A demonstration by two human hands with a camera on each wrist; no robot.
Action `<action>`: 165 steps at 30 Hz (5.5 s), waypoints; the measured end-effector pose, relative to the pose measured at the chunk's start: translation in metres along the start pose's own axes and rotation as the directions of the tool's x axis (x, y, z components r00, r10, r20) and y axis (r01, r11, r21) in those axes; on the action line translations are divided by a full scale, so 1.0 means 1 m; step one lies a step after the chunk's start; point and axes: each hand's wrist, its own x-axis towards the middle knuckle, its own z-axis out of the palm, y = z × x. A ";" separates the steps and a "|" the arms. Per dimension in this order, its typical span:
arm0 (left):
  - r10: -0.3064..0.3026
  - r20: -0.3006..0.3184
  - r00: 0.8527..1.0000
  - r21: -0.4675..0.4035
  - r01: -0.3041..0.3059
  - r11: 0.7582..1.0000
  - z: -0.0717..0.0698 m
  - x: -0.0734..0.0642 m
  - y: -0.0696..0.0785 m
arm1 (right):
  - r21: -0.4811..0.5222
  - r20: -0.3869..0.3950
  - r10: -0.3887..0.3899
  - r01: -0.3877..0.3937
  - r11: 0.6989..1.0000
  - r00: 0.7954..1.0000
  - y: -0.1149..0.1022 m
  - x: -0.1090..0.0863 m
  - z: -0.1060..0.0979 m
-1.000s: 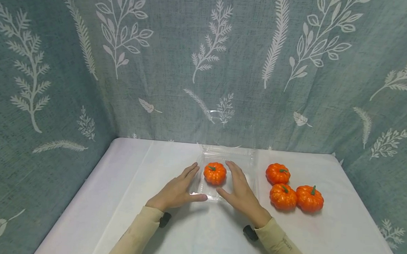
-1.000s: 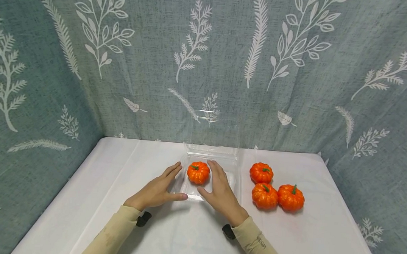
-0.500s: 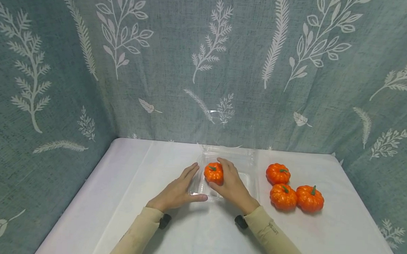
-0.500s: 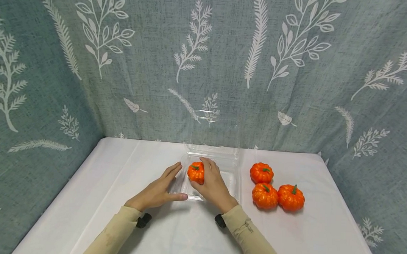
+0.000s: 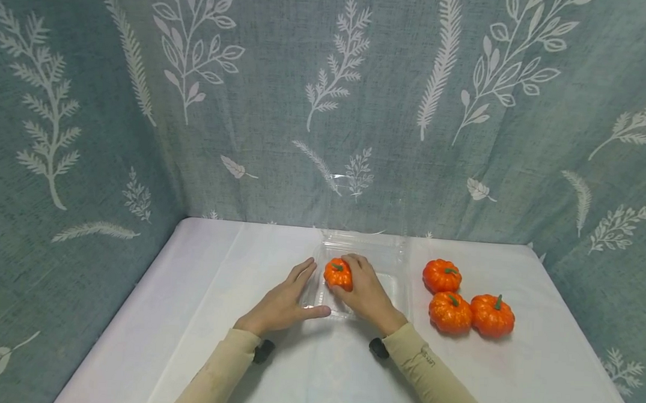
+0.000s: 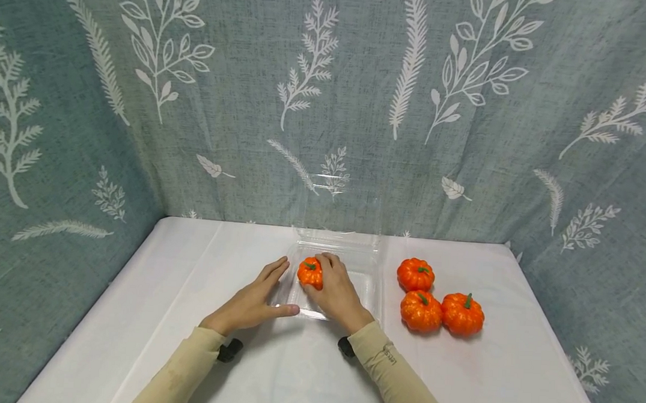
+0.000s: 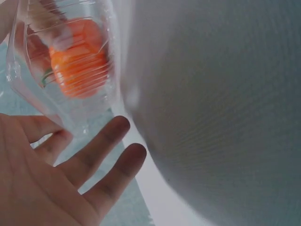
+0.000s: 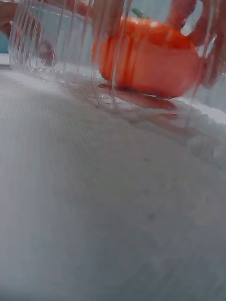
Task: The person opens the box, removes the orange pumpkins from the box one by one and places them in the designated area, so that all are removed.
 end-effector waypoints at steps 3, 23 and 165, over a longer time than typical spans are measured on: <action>-0.003 -0.007 1.000 0.016 0.003 1.000 0.000 0.000 0.000 | -0.005 -0.006 -0.004 0.004 1.000 1.000 0.000 0.000 0.000; 0.005 -0.006 1.000 0.039 -0.005 0.999 0.001 0.000 0.002 | 0.075 -0.176 -0.059 0.073 0.995 0.983 -0.006 -0.004 -0.009; 0.017 0.016 1.000 0.042 -0.017 0.999 -0.003 0.003 0.000 | -0.252 -0.027 0.506 -0.496 0.831 0.862 0.183 -0.178 -0.235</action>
